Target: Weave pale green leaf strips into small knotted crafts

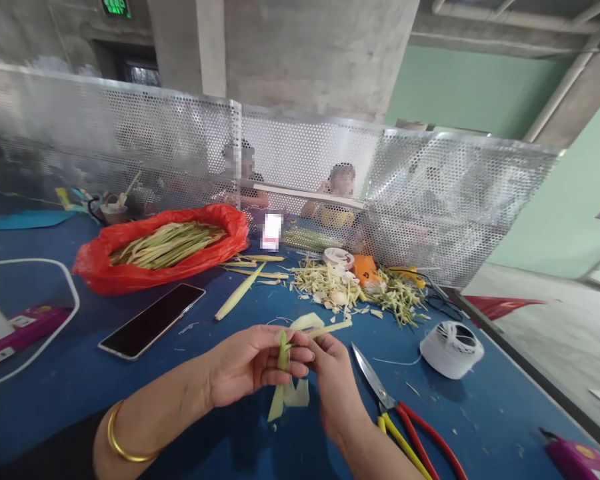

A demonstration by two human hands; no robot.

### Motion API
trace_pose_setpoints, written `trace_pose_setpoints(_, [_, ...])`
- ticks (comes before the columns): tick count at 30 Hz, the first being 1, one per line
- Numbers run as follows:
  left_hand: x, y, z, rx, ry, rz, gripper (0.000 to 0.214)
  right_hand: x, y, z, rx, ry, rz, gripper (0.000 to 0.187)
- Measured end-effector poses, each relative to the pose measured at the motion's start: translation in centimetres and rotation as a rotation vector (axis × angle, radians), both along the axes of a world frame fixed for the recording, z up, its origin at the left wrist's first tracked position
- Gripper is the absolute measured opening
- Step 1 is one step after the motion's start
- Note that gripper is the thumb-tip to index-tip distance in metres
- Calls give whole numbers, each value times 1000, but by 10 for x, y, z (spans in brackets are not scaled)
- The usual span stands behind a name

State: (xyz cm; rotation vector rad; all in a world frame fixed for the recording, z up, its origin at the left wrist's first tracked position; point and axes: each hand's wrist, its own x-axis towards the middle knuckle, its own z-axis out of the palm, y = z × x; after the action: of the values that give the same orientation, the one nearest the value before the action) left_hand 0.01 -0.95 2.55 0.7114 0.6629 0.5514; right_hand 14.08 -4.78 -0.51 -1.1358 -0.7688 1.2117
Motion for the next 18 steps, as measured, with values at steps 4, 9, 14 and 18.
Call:
trace_pose_setpoints(4, [-2, 4, 5, 11, -2, 169, 16, 1, 1, 4, 76, -147, -11, 33])
trace_pose_setpoints(9, [-7, 10, 11, 18, 3, 296, 16, -1, 1, 4, 263, -421, 237, 31])
trace_pose_setpoints(14, [-8, 11, 12, 66, 22, 294, 16, 3, 0, -2, 300, -649, 274, 24])
trace_pose_setpoints(18, [-7, 13, 10, 162, 54, 351, 14, 12, -4, 6, 353, -797, 140, 23])
